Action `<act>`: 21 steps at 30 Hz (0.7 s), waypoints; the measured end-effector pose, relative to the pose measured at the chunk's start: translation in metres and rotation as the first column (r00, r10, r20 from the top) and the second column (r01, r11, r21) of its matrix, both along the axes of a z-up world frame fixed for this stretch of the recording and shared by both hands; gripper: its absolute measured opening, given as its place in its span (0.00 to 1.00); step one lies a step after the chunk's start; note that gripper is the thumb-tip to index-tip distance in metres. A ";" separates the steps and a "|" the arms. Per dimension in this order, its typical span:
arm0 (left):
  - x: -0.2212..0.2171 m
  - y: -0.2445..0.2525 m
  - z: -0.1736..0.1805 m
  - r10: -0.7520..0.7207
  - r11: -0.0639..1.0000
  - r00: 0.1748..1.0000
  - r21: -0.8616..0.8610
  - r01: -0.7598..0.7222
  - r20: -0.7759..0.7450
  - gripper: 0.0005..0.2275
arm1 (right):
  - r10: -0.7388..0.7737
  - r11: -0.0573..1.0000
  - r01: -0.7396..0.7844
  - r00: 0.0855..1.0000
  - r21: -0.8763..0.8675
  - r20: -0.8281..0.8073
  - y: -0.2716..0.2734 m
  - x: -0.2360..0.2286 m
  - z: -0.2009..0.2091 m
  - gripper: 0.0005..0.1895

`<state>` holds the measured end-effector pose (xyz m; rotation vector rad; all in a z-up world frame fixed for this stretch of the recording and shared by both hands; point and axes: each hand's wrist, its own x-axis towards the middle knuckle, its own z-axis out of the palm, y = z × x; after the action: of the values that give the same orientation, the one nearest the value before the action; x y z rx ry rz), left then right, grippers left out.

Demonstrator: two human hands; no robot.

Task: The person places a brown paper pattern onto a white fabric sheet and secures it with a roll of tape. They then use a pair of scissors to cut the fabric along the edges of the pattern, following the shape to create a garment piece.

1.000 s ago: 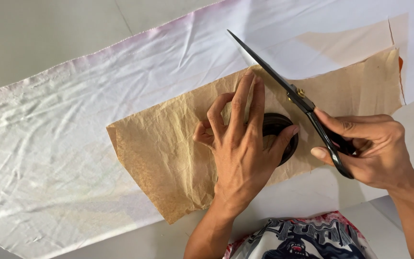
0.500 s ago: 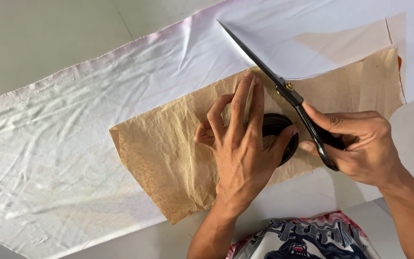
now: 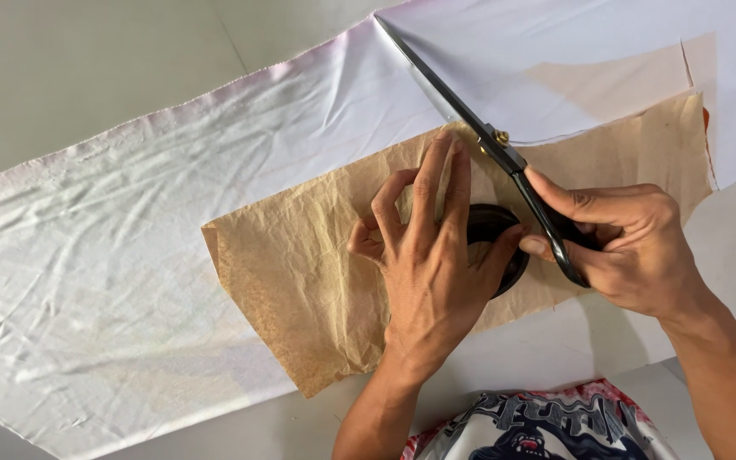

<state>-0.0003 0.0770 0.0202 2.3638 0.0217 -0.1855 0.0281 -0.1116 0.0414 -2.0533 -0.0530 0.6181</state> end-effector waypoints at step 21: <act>0.000 -0.003 0.001 -0.006 0.992 1.000 0.124 0.005 0.005 0.35 | -0.048 0.997 0.056 0.991 0.054 -0.129 -0.020 0.009 0.007 0.33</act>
<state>-0.0004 0.0740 0.0215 2.4881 0.0248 -0.1856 0.0367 -0.1314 0.0485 -1.9498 0.0566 0.7056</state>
